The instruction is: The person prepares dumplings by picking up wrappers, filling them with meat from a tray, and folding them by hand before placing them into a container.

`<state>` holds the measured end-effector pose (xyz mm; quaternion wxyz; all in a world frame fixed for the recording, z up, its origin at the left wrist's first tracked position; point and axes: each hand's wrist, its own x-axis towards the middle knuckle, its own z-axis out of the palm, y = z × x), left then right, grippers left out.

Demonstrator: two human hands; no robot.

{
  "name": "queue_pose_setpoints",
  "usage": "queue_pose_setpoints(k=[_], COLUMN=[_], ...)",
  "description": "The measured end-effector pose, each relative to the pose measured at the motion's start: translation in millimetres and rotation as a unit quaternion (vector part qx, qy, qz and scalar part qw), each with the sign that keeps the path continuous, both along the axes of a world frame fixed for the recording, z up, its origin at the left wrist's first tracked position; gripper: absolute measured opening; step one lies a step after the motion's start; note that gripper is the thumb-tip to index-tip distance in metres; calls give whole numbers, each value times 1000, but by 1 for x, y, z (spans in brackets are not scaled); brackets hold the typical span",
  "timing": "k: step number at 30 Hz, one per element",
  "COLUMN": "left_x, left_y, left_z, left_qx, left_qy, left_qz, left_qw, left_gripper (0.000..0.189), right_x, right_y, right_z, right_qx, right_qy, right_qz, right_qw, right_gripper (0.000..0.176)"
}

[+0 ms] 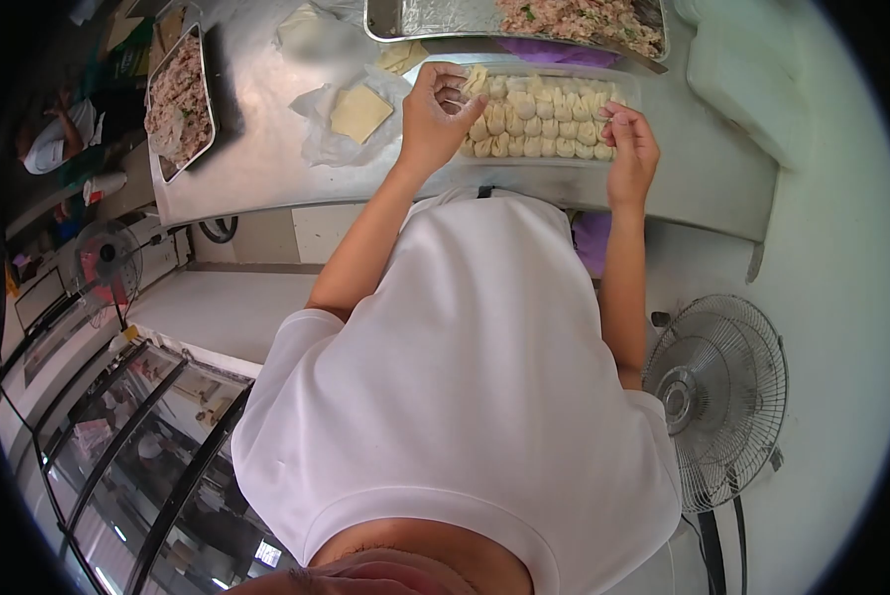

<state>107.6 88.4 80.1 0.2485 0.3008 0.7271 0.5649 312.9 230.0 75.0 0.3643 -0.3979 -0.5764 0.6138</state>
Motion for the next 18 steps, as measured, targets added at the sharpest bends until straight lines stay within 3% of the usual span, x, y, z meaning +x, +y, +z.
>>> queue_pose_setpoints(k=[4,6,9,18], left_x=[1,3,0,-3], left_y=[-4,-6,-6,9], left_z=[-8,-15,-27,-57], left_qx=[-21,-54,-51,-119], left_qy=[127,267,341,362], left_qz=[-10,13,1,-37], left_qw=[992,962,939,924], left_gripper=[34,34,34,28], right_x=[1,2,5,11], right_y=[0,0,-1,0], right_z=[-2,-2,-1,-4], right_qx=[8,7,5,5], right_qy=[-5,-11,-19,-34], right_qz=[4,1,-7,-16], right_qw=[1000,1000,1000,999], right_gripper=[24,24,24,25])
